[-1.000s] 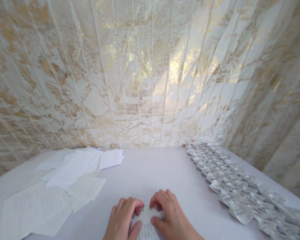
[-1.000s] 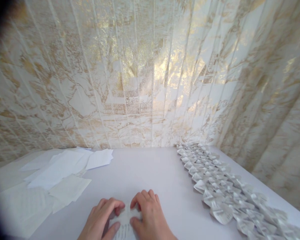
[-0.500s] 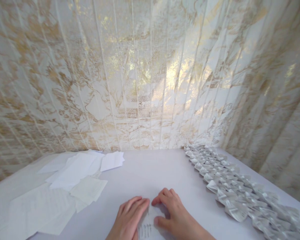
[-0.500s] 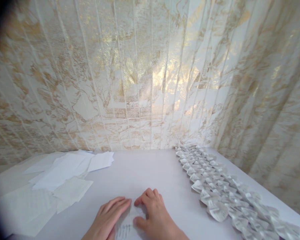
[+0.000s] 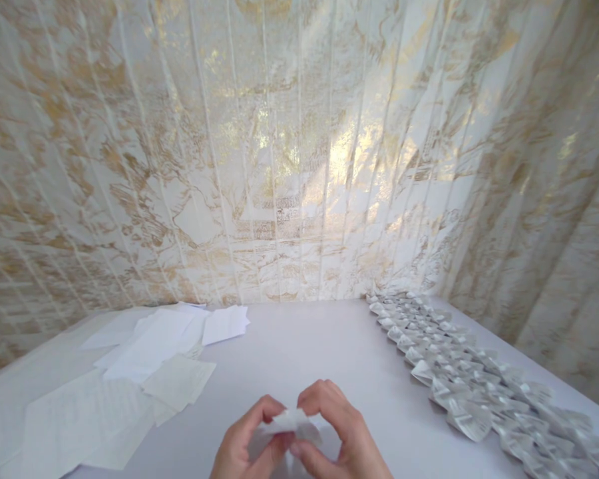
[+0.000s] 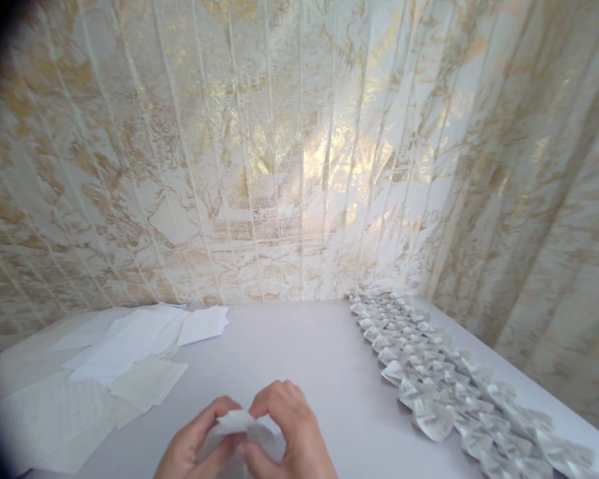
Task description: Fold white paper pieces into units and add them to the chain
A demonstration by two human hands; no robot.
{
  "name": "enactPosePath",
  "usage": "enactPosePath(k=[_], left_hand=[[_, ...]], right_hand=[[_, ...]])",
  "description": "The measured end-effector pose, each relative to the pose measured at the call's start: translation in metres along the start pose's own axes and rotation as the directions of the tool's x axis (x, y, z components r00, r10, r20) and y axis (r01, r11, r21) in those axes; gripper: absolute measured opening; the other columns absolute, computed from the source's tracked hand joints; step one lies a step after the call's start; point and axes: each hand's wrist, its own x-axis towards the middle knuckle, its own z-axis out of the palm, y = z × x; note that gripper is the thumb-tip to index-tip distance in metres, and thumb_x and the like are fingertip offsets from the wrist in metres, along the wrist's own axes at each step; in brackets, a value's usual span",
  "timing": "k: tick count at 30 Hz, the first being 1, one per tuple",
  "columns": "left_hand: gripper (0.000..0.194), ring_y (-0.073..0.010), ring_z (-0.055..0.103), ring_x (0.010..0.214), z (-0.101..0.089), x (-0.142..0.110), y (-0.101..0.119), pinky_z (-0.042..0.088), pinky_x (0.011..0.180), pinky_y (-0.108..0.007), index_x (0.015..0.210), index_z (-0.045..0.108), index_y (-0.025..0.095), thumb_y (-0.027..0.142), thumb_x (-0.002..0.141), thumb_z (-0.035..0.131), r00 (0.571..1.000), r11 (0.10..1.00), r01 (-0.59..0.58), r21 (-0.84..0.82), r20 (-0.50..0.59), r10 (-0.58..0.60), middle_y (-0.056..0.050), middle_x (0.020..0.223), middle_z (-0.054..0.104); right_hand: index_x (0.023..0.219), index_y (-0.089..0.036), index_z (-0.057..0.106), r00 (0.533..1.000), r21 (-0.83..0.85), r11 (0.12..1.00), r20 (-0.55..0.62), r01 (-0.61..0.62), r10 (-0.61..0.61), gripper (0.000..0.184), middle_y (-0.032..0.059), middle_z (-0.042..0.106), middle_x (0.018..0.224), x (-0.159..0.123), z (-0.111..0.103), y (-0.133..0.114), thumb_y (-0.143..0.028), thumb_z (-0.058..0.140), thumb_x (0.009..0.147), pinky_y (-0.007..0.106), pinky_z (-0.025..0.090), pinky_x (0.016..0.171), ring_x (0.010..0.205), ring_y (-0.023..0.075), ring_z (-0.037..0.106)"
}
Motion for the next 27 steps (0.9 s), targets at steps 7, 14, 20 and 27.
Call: enactPosePath(k=[7,14,20,27], left_hand=[[0.045,-0.0260,0.055,0.111,0.012,-0.006,0.004,0.045,0.093,-0.038,0.108,0.054,0.028,0.006,0.069,0.061,0.983,0.963,-0.102,0.249,-0.125,0.136,-0.004,0.117,0.059],[0.022,-0.0241,0.056,0.091,0.003,-0.003,0.013,0.043,0.078,-0.037,0.084,0.056,0.022,0.004,0.076,0.064,0.982,0.827,-0.111,0.551,0.187,0.007,0.000,0.093,0.063],[0.015,-0.0221,0.055,0.088,-0.003,0.004,0.010,0.040,0.076,-0.035,0.082,0.057,0.021,0.012,0.093,0.055,0.969,0.787,-0.188,0.588,0.241,0.052,0.000,0.089,0.062],[0.016,-0.0232,0.053,0.085,-0.004,0.000,0.005,0.038,0.074,-0.036,0.081,0.056,0.021,0.021,0.097,0.051,0.980,0.810,-0.135,0.570,0.197,0.024,-0.001,0.087,0.060]], right_hand=[[0.076,-0.021,0.050,0.944,-0.651,0.692,0.133,0.312,-0.301,0.019,-0.0003,0.060,0.072,-0.005,-0.003,0.016,-0.004,0.058,0.074,0.035,0.033,0.072,0.068,0.0194,0.049],[0.075,-0.020,0.061,0.953,-0.684,0.701,0.303,0.205,0.017,0.014,0.0006,0.066,0.081,-0.012,0.002,0.013,-0.014,0.074,0.076,0.034,0.035,0.070,0.075,0.0202,0.056],[0.085,-0.026,0.075,0.855,-0.443,0.876,0.365,-0.188,0.368,0.019,-0.0023,0.070,0.096,-0.003,-0.025,0.012,-0.010,0.077,0.075,0.029,0.041,0.085,0.091,0.0182,0.063],[0.072,-0.019,0.072,0.825,-0.415,0.838,0.284,-0.354,0.489,0.013,0.0002,0.068,0.085,0.001,-0.026,0.018,-0.008,0.073,0.078,0.029,0.042,0.084,0.090,0.0194,0.060]])
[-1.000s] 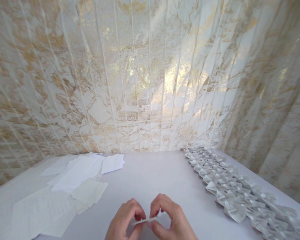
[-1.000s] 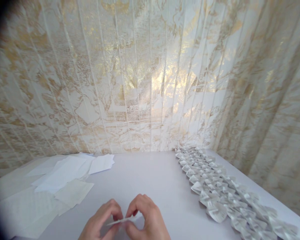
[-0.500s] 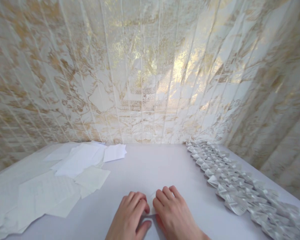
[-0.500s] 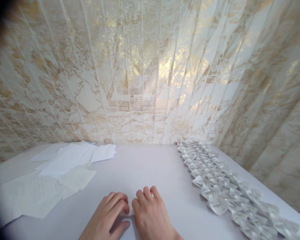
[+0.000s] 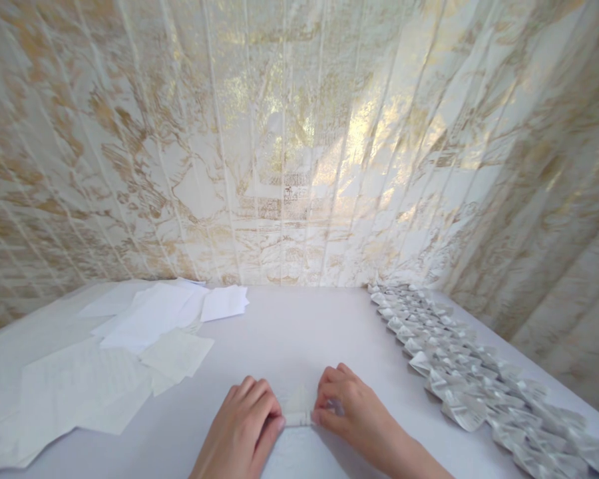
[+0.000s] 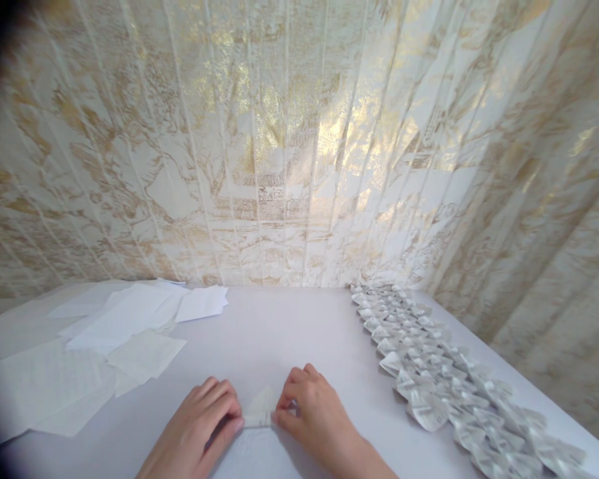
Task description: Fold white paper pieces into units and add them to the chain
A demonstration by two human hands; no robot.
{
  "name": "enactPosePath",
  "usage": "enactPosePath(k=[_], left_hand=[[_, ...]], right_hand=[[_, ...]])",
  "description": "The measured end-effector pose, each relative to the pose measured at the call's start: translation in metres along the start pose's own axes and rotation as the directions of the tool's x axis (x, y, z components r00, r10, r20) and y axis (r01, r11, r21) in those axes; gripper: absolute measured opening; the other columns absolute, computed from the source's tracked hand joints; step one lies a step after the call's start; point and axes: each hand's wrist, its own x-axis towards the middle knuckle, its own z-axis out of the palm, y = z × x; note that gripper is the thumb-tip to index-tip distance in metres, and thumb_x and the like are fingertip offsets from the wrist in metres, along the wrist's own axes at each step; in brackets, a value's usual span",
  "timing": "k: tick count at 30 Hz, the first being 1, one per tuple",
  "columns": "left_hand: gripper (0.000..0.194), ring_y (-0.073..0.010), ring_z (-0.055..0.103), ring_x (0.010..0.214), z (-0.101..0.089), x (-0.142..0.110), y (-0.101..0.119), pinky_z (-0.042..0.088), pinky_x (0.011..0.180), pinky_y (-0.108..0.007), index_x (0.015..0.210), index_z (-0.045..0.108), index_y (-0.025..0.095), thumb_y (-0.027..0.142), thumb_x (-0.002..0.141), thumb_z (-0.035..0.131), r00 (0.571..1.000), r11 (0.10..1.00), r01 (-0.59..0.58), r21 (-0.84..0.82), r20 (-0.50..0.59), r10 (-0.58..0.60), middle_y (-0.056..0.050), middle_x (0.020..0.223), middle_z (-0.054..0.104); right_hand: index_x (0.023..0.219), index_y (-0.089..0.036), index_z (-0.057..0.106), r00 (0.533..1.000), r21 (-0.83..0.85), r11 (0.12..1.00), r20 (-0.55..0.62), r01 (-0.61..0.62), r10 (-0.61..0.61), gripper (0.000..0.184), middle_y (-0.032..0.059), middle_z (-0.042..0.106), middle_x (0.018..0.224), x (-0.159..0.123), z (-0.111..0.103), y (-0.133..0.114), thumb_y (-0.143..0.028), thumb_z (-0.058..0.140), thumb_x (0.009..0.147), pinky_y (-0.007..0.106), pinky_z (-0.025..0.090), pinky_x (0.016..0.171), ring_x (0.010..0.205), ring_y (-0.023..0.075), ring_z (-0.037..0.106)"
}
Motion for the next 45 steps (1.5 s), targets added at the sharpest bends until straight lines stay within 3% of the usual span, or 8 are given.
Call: enactPosePath(k=[5,21,29,32,34,39,41,45], left_hand=[[0.014,-0.0250,0.052,0.085,0.008,0.002,-0.003,0.038,0.074,-0.038,0.080,0.056,0.021,0.027,0.093,0.060,0.998,0.998,0.061,-0.018,-0.034,-0.062,-0.001,0.088,0.058],[0.015,-0.0243,0.052,0.087,0.006,0.006,0.005,0.039,0.075,-0.039,0.078,0.053,0.022,0.020,0.092,0.051,0.996,0.995,0.086,0.059,-0.027,-0.085,-0.001,0.091,0.057],[0.011,-0.0238,0.051,0.084,0.012,0.004,0.006,0.038,0.073,-0.037,0.080,0.051,0.023,0.016,0.088,0.052,0.989,0.995,0.076,0.060,-0.133,-0.068,-0.001,0.088,0.056],[0.010,-0.0236,0.051,0.084,0.012,0.004,0.007,0.038,0.074,-0.037,0.087,0.052,0.024,0.014,0.087,0.051,0.985,0.997,0.069,0.026,-0.158,-0.064,-0.001,0.090,0.057],[0.012,-0.0236,0.051,0.086,0.011,0.004,0.006,0.038,0.076,-0.037,0.088,0.053,0.024,0.013,0.088,0.050,0.988,0.998,0.061,0.016,-0.141,-0.058,-0.001,0.092,0.058],[0.017,-0.0241,0.053,0.090,0.009,0.005,0.004,0.039,0.077,-0.038,0.090,0.056,0.025,0.010,0.088,0.047,0.994,0.996,0.088,0.026,-0.060,-0.086,-0.001,0.095,0.058],[0.019,-0.0242,0.053,0.090,0.009,0.006,0.004,0.039,0.077,-0.038,0.090,0.056,0.024,0.009,0.088,0.045,0.995,0.995,0.094,0.035,-0.043,-0.093,-0.001,0.095,0.058],[0.018,-0.0246,0.052,0.091,0.008,0.006,0.005,0.038,0.078,-0.040,0.091,0.056,0.023,0.010,0.091,0.043,0.994,0.994,0.098,0.043,-0.041,-0.097,-0.003,0.096,0.058]], right_hand=[[0.071,-0.017,0.068,1.000,-0.007,1.000,-0.030,-0.007,0.007,0.012,0.0012,0.064,0.085,0.001,0.006,0.002,-0.009,0.070,0.079,0.030,0.041,0.083,0.088,0.0189,0.057],[0.082,-0.016,0.069,0.999,-0.231,0.973,0.047,-0.014,0.025,0.007,0.0048,0.066,0.095,0.005,0.005,-0.005,-0.018,0.065,0.088,0.030,0.040,0.080,0.092,0.0210,0.058],[0.084,-0.016,0.068,0.999,-0.307,0.952,0.032,0.002,0.008,0.005,0.0066,0.067,0.096,0.006,0.012,-0.007,-0.016,0.066,0.089,0.034,0.043,0.082,0.094,0.0241,0.060],[0.087,-0.018,0.064,0.997,-0.239,0.970,-0.042,0.051,-0.063,0.010,0.0029,0.065,0.094,0.003,0.017,-0.003,-0.008,0.067,0.085,0.033,0.043,0.082,0.090,0.0214,0.057],[0.092,-0.020,0.063,0.982,-0.188,0.969,-0.070,0.159,-0.174,0.018,0.0019,0.063,0.098,0.001,0.020,0.000,-0.003,0.064,0.086,0.031,0.042,0.085,0.093,0.0198,0.055],[0.108,-0.028,0.065,0.850,-0.247,0.825,-0.011,0.509,-0.527,0.016,0.0008,0.063,0.104,-0.002,0.021,0.001,-0.016,0.059,0.097,0.031,0.037,0.087,0.095,0.0187,0.053],[0.107,-0.026,0.065,0.823,-0.324,0.775,0.019,0.543,-0.568,0.013,0.0002,0.065,0.095,-0.003,0.021,0.000,-0.021,0.055,0.100,0.032,0.036,0.082,0.089,0.0180,0.053],[0.104,-0.023,0.064,0.818,-0.381,0.750,0.028,0.540,-0.575,0.012,0.0001,0.066,0.094,-0.007,0.021,-0.002,-0.019,0.053,0.101,0.033,0.034,0.079,0.084,0.0172,0.053]])
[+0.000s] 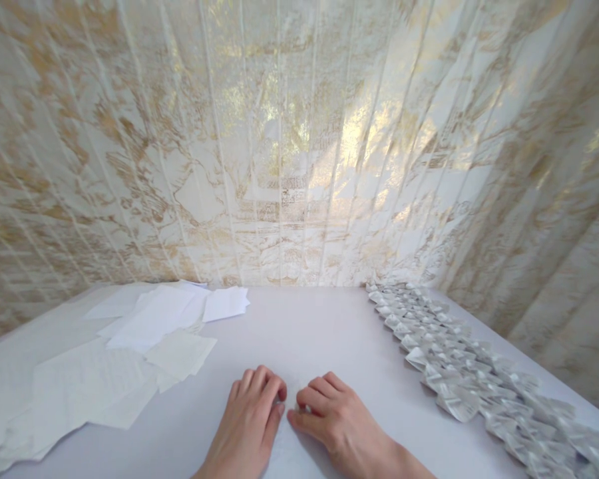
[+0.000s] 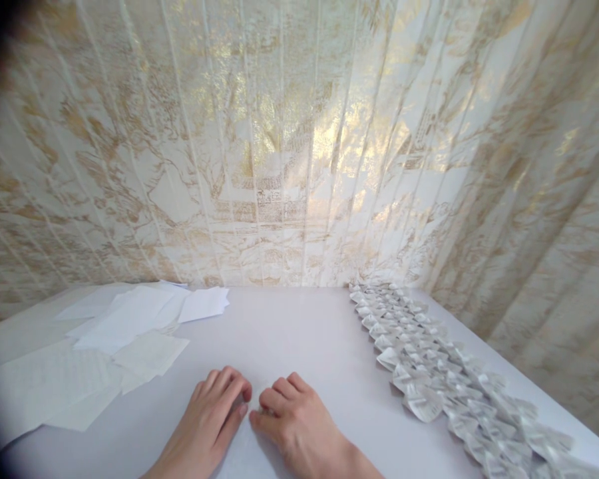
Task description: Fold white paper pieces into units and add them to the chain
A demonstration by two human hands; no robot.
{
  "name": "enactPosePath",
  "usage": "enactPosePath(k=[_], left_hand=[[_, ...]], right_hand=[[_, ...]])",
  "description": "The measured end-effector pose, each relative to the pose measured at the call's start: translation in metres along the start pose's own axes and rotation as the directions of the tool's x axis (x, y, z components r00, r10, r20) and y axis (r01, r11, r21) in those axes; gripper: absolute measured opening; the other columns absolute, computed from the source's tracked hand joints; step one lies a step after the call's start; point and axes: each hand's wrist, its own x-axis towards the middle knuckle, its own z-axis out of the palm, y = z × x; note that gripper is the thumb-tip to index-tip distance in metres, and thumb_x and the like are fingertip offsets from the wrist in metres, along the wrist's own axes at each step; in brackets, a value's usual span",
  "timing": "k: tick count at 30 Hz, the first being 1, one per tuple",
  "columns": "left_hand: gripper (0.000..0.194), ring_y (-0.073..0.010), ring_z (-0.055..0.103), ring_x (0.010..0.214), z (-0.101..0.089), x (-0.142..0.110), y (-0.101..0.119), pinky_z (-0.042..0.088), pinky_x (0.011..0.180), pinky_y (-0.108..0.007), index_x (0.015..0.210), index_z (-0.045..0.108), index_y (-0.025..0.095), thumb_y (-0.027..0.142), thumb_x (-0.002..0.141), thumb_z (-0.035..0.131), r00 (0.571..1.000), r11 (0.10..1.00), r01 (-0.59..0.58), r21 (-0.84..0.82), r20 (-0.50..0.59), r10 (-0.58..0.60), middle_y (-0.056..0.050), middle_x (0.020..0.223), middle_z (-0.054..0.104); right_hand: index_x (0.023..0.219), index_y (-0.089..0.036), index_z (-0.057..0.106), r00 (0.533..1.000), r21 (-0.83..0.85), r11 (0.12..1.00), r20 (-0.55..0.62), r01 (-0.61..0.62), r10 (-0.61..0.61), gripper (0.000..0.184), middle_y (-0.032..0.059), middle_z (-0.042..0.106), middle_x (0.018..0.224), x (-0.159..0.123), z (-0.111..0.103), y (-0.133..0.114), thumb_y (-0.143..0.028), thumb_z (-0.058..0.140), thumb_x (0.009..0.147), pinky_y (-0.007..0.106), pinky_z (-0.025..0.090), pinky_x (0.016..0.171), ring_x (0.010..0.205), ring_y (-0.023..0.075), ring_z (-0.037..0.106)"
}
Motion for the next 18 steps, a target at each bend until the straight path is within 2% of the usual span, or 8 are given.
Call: enactPosePath(k=[6,9,12,14,16,18], left_hand=[[0.019,-0.0236,0.053,0.089,0.000,-0.001,0.000,0.038,0.078,-0.038,0.090,0.056,0.024,0.010,0.092,0.045,0.999,1.000,-0.021,0.001,-0.050,0.021,0.000,0.094,0.059],[0.019,-0.0239,0.054,0.087,-0.001,-0.002,0.001,0.039,0.076,-0.037,0.086,0.056,0.024,0.008,0.090,0.045,0.996,0.999,-0.050,0.008,-0.080,0.050,0.000,0.091,0.059],[0.017,-0.0239,0.055,0.086,-0.004,-0.003,0.003,0.040,0.076,-0.037,0.086,0.057,0.023,0.010,0.091,0.047,0.990,0.997,-0.080,0.014,-0.112,0.081,-0.001,0.090,0.059],[0.013,-0.0239,0.056,0.091,-0.005,-0.005,0.005,0.043,0.080,-0.037,0.097,0.058,0.023,0.013,0.091,0.053,0.985,0.992,-0.123,0.017,-0.124,0.124,-0.002,0.099,0.061],[0.023,-0.0237,0.057,0.102,-0.006,-0.007,0.008,0.044,0.087,-0.037,0.108,0.058,0.025,0.013,0.089,0.060,0.975,0.982,-0.188,0.031,-0.118,0.190,-0.003,0.113,0.060],[0.029,-0.0226,0.057,0.107,-0.007,-0.007,0.011,0.045,0.089,-0.034,0.109,0.060,0.027,0.010,0.086,0.063,0.963,0.969,-0.241,0.062,-0.107,0.247,-0.003,0.119,0.060]], right_hand=[[0.097,-0.022,0.064,0.992,0.002,0.993,0.035,-0.118,0.118,0.010,-0.0014,0.069,0.101,-0.022,-0.013,0.003,-0.014,0.063,0.094,0.032,0.035,0.081,0.090,0.0188,0.053],[0.101,-0.024,0.065,0.977,-0.021,0.979,0.059,-0.202,0.203,0.021,-0.0009,0.069,0.107,-0.043,-0.021,0.010,-0.006,0.063,0.089,0.034,0.037,0.085,0.097,0.0212,0.054],[0.102,-0.027,0.070,0.949,-0.018,0.951,0.057,-0.309,0.309,0.042,-0.0008,0.068,0.118,-0.057,-0.029,0.013,0.006,0.055,0.082,0.035,0.039,0.090,0.106,0.0233,0.055],[0.105,-0.028,0.072,0.922,0.021,0.922,0.013,-0.387,0.387,0.049,0.0006,0.066,0.123,-0.058,-0.035,0.009,0.008,0.050,0.079,0.035,0.042,0.092,0.108,0.0232,0.056],[0.111,-0.027,0.070,0.895,0.090,0.894,-0.052,-0.439,0.444,0.051,0.0028,0.067,0.122,-0.050,-0.039,0.001,0.007,0.047,0.080,0.034,0.043,0.093,0.107,0.0219,0.059],[0.119,-0.024,0.066,0.886,0.157,0.886,-0.098,-0.437,0.454,0.053,0.0038,0.068,0.118,-0.038,-0.039,-0.008,0.005,0.047,0.080,0.034,0.043,0.095,0.106,0.0208,0.061]])
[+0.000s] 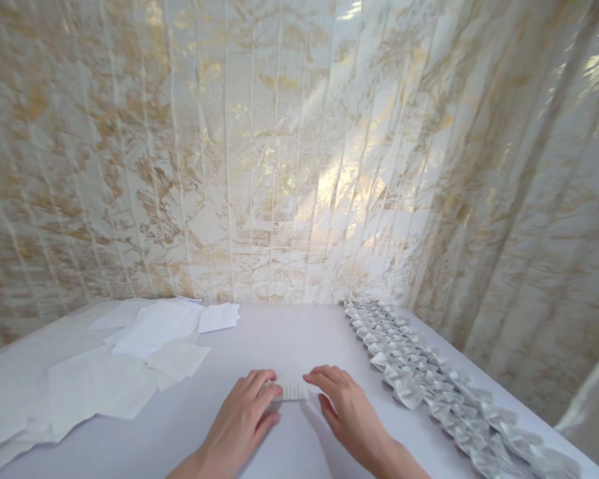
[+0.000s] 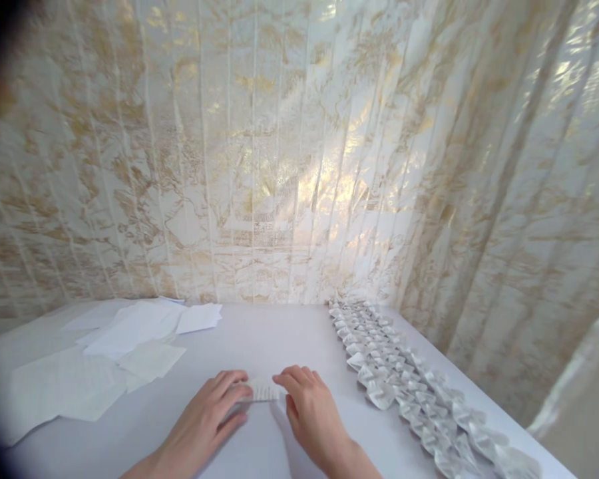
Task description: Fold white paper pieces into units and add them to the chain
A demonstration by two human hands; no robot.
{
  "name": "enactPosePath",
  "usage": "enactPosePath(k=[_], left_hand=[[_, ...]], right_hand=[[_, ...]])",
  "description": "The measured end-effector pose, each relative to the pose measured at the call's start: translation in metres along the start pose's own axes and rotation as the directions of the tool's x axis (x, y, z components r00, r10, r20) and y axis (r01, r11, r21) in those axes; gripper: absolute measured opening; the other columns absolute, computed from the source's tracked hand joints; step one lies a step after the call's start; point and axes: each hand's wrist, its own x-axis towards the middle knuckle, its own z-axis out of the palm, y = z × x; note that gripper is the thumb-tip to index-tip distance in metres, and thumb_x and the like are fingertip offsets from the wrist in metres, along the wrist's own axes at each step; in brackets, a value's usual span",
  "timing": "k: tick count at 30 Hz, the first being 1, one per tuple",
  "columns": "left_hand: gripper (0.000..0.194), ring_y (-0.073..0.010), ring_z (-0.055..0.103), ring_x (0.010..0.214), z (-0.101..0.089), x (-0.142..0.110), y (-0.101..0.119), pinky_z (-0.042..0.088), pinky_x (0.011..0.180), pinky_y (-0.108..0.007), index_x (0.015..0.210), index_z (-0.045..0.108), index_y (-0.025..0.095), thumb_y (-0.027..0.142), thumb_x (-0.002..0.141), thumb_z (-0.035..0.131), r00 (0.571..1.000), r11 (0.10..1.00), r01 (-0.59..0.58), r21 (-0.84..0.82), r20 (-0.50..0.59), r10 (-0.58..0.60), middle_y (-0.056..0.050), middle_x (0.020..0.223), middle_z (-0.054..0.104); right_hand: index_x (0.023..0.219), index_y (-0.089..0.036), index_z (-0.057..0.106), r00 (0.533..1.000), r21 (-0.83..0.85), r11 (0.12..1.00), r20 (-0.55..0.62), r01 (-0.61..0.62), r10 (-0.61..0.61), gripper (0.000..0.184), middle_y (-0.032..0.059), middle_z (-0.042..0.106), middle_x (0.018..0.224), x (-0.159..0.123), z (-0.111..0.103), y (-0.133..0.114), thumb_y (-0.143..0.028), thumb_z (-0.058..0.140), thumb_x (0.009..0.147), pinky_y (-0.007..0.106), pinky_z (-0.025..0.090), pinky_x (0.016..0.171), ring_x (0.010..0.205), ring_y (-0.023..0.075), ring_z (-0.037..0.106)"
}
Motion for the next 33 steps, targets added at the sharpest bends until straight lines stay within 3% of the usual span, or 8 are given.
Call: enactPosePath(k=[5,10,17,24,26,28,30,33], left_hand=[[0.020,-0.0194,0.064,0.086,0.005,0.013,0.002,0.050,0.074,-0.029,0.086,0.065,0.023,0.004,0.085,0.062,0.999,0.989,-0.052,0.135,-0.002,0.053,0.002,0.091,0.067],[0.026,-0.0209,0.064,0.075,0.015,0.021,-0.006,0.050,0.070,-0.033,0.079,0.064,0.022,0.005,0.092,0.048,0.992,0.953,-0.121,0.278,0.004,0.124,0.001,0.081,0.067],[0.030,-0.0205,0.059,0.069,0.007,0.019,-0.005,0.043,0.065,-0.034,0.080,0.059,0.022,0.003,0.094,0.040,0.979,0.933,-0.176,0.315,-0.041,0.198,0.000,0.077,0.063],[0.022,-0.0227,0.060,0.089,-0.010,0.015,0.015,0.043,0.085,-0.040,0.090,0.057,0.022,0.004,0.093,0.044,0.943,0.924,-0.258,0.281,-0.137,0.305,-0.002,0.092,0.066],[0.016,-0.0239,0.058,0.098,-0.007,0.013,0.018,0.044,0.087,-0.040,0.105,0.052,0.024,0.012,0.095,0.047,0.950,0.975,-0.185,0.121,-0.233,0.209,-0.005,0.106,0.063],[0.029,-0.0233,0.057,0.100,0.003,0.012,0.017,0.047,0.086,-0.039,0.121,0.040,0.026,0.024,0.094,0.052,0.954,0.989,0.013,-0.151,-0.293,-0.058,-0.008,0.116,0.056],[0.042,-0.0192,0.058,0.087,0.017,0.012,0.013,0.050,0.077,-0.035,0.127,0.029,0.027,0.035,0.093,0.053,0.922,0.884,0.219,-0.413,-0.209,-0.326,-0.006,0.113,0.053],[0.044,-0.0149,0.055,0.068,0.036,0.015,0.003,0.046,0.065,-0.028,0.125,0.030,0.026,0.046,0.092,0.052,0.928,0.691,0.275,-0.669,-0.003,-0.373,0.002,0.090,0.055]], right_hand=[[0.104,-0.024,0.073,0.999,-0.009,1.000,0.048,0.005,-0.004,0.040,0.0037,0.071,0.107,0.025,0.026,-0.015,0.002,0.052,0.080,0.033,0.046,0.090,0.099,0.0221,0.064],[0.097,-0.022,0.072,1.000,0.042,0.999,0.002,-0.030,0.030,0.026,0.0030,0.070,0.104,0.030,0.046,-0.009,-0.004,0.057,0.087,0.029,0.045,0.088,0.097,0.0199,0.061],[0.100,-0.024,0.071,0.999,-0.002,0.999,0.039,-0.032,0.032,0.014,0.0007,0.072,0.101,0.029,0.037,-0.013,-0.015,0.064,0.092,0.028,0.041,0.087,0.094,0.0188,0.063],[0.091,-0.018,0.069,0.992,-0.168,0.986,0.127,0.000,0.021,0.016,0.0083,0.075,0.089,0.037,0.030,-0.031,-0.008,0.059,0.084,0.028,0.042,0.071,0.082,0.0231,0.069],[0.094,-0.019,0.069,0.992,-0.153,0.988,0.118,-0.030,0.048,0.021,0.0074,0.077,0.086,0.041,0.026,-0.030,-0.006,0.056,0.083,0.026,0.041,0.063,0.075,0.0219,0.071],[0.099,-0.021,0.069,0.993,-0.128,0.990,0.096,-0.060,0.073,0.026,0.0049,0.077,0.081,0.046,0.021,-0.027,-0.006,0.052,0.085,0.023,0.039,0.059,0.070,0.0205,0.072],[0.104,-0.023,0.068,0.993,-0.105,0.991,0.073,-0.081,0.089,0.030,0.0022,0.077,0.076,0.051,0.016,-0.023,-0.007,0.047,0.089,0.021,0.040,0.058,0.068,0.0186,0.072],[0.111,-0.023,0.068,0.997,0.123,0.990,0.004,-0.074,0.074,0.038,0.0004,0.076,0.074,0.058,0.019,-0.015,-0.007,0.042,0.089,0.019,0.044,0.061,0.065,0.0158,0.072]])
